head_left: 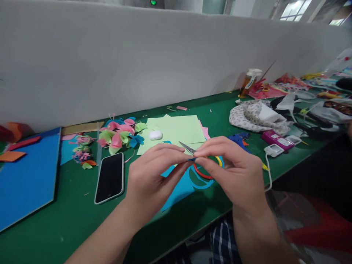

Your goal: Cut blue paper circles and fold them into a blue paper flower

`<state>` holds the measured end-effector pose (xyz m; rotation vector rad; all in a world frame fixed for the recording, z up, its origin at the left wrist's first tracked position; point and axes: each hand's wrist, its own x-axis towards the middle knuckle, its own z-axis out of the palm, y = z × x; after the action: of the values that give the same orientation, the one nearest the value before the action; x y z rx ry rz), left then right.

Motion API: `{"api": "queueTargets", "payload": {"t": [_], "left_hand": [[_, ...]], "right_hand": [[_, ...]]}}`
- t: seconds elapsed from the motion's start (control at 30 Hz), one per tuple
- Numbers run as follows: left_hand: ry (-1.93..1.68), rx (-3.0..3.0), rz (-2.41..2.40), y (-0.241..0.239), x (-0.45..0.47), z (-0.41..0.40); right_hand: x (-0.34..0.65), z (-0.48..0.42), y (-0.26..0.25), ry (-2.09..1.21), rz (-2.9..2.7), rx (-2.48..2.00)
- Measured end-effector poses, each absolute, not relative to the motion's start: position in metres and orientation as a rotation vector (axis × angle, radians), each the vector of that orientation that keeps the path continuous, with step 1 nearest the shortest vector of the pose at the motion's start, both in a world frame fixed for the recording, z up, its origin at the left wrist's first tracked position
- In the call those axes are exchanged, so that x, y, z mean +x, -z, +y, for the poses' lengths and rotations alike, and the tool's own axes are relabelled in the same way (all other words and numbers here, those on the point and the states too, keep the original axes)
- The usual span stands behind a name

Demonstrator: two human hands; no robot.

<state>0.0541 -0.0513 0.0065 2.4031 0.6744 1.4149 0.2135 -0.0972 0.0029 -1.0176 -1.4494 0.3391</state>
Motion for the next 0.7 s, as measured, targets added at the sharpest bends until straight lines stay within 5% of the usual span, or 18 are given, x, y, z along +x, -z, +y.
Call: {"api": "queueTargets", "payload": {"t": [0.3,0.7], "left_hand": [[-1.182,2.098,0.994,-0.011,0.057,-0.045],[-1.134,2.151,1.041,-0.004,0.060,-0.043]], "right_hand": [[0.218,-0.083,0.009,-0.662,-1.234,-1.125],[0.214,-0.080,0.010,-0.652,-1.229,-1.178]]}}
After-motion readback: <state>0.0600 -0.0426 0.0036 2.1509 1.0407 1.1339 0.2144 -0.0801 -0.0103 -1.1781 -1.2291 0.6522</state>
